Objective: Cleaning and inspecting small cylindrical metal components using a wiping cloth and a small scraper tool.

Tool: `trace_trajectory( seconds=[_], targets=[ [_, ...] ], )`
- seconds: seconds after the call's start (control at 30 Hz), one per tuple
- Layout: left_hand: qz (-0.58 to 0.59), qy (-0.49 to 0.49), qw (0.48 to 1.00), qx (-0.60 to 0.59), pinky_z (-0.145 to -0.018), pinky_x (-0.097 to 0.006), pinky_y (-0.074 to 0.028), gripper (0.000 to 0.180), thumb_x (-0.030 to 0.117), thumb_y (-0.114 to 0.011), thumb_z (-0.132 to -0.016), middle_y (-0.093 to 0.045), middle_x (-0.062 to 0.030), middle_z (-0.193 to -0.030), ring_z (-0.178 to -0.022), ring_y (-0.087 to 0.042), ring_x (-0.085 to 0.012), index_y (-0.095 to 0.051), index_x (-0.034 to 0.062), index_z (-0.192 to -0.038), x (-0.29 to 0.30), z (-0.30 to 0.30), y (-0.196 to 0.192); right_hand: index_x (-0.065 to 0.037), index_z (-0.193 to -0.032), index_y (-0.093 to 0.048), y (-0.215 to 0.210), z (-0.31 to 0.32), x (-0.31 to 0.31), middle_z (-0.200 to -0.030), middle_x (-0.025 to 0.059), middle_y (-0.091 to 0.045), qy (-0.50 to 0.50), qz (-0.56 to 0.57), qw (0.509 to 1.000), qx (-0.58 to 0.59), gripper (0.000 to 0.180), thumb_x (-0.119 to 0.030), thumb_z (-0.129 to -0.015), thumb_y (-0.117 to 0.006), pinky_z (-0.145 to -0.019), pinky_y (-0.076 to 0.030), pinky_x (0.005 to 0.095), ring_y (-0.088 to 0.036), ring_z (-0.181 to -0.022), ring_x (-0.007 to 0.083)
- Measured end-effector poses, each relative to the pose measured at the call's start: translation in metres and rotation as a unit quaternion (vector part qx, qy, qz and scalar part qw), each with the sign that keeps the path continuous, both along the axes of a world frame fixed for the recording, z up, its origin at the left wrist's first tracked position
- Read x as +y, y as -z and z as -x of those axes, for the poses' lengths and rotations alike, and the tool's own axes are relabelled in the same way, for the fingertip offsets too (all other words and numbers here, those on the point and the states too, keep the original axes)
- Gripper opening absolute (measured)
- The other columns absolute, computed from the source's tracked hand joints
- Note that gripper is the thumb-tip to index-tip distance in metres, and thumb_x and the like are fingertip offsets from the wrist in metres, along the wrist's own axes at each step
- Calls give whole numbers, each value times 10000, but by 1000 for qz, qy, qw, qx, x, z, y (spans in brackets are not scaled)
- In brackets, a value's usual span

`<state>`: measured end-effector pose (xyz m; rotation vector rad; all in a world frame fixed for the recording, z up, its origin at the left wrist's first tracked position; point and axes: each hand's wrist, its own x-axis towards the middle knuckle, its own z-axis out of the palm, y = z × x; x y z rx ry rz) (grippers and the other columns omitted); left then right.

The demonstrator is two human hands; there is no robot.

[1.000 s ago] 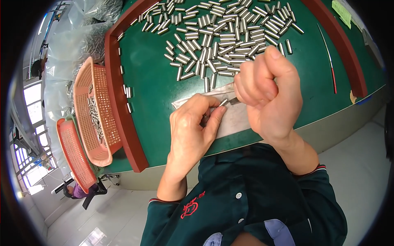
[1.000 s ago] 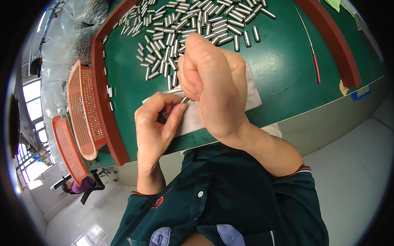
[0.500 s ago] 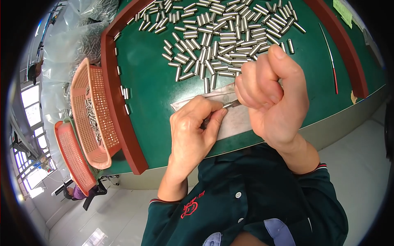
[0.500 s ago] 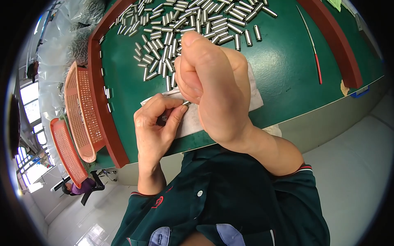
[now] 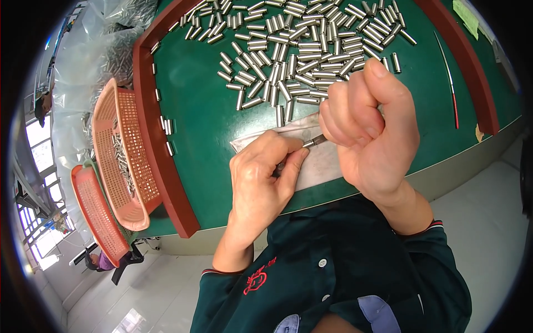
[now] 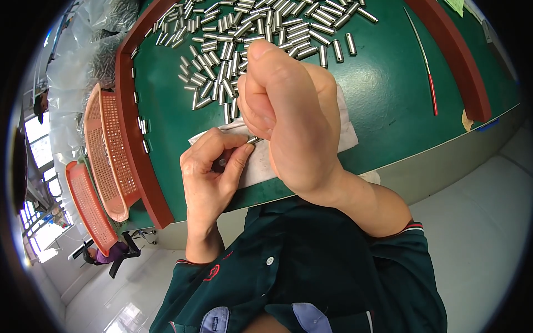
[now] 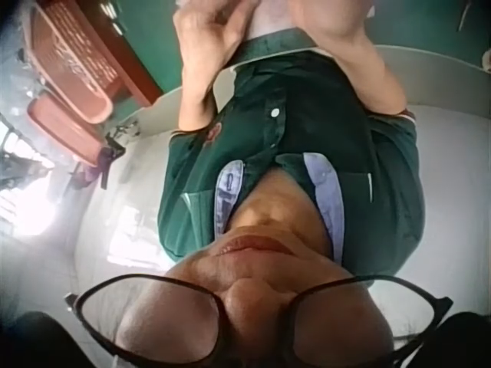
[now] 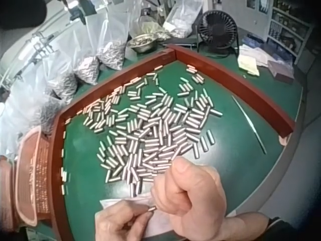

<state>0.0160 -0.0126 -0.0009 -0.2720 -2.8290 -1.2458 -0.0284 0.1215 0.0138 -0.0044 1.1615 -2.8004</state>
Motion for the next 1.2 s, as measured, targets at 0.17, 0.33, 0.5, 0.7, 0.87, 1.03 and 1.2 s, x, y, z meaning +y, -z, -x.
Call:
trace_trajectory(
  seconds=[0.17,0.33,0.5,0.7,0.87,1.03,1.2],
  targets=[
    [2,10,1000,7,-438,-301,-373,90,0,-652,-654,-494,-74,-587,-478,-479,-213,-572,21,-689,-1,1,1,-134,-490,-252,-2,-2,-2,-413,-30,-229,14,-56,998,6,419,-233,-895,-282,-379,-152,233,-142,-382,69],
    [-6,20,1000,-16,-438,-308,-370,100,-13,-649,-645,-485,-80,-571,-470,-473,-228,-557,15,-675,-2,3,1,-139,-493,-247,1,-3,-3,-416,-36,-225,3,-83,996,36,437,-272,-908,-275,-392,-158,228,-148,-385,71],
    [-25,29,999,-2,-440,-318,-372,106,-32,-640,-635,-474,-88,-556,-470,-470,-252,-547,8,-666,-3,2,3,-142,-496,-252,3,-4,2,-423,-40,-224,-45,-94,994,43,443,-282,-916,-259,-398,-164,236,-164,-385,75],
    [-47,36,998,-10,-440,-333,-367,124,-51,-630,-621,-460,-94,-548,-470,-464,-265,-529,10,-661,-5,4,4,-55,-556,-376,-2,-9,-5,-491,22,-387,-38,-55,997,48,369,-197,-894,-329,-422,-284,241,-336,-419,103],
    [-41,45,998,-6,-445,-341,-366,121,-40,-623,-641,-468,-101,-554,-475,-471,-274,-513,10,-644,-4,4,2,-35,-562,-384,-6,-10,-11,-498,29,-397,-30,-79,995,60,342,-148,-883,-355,-428,-281,243,-339,-432,100],
    [-29,28,999,5,-458,-341,-386,99,-15,-627,-659,-509,-116,-584,-497,-493,-283,-530,5,-665,-4,1,1,-92,-512,-267,-1,-13,-14,-443,-25,-241,-6,-141,984,106,402,-177,-903,-311,-412,-159,249,-190,-410,75],
    [-175,-38,982,-62,-444,-176,-329,68,-17,-585,-751,-495,29,-625,-492,-401,-29,-531,22,-741,-11,-7,-5,-109,-502,-256,2,-9,-6,-426,-22,-228,20,-76,997,21,416,-195,-908,-291,-392,-152,246,-158,-392,71]
  ],
)
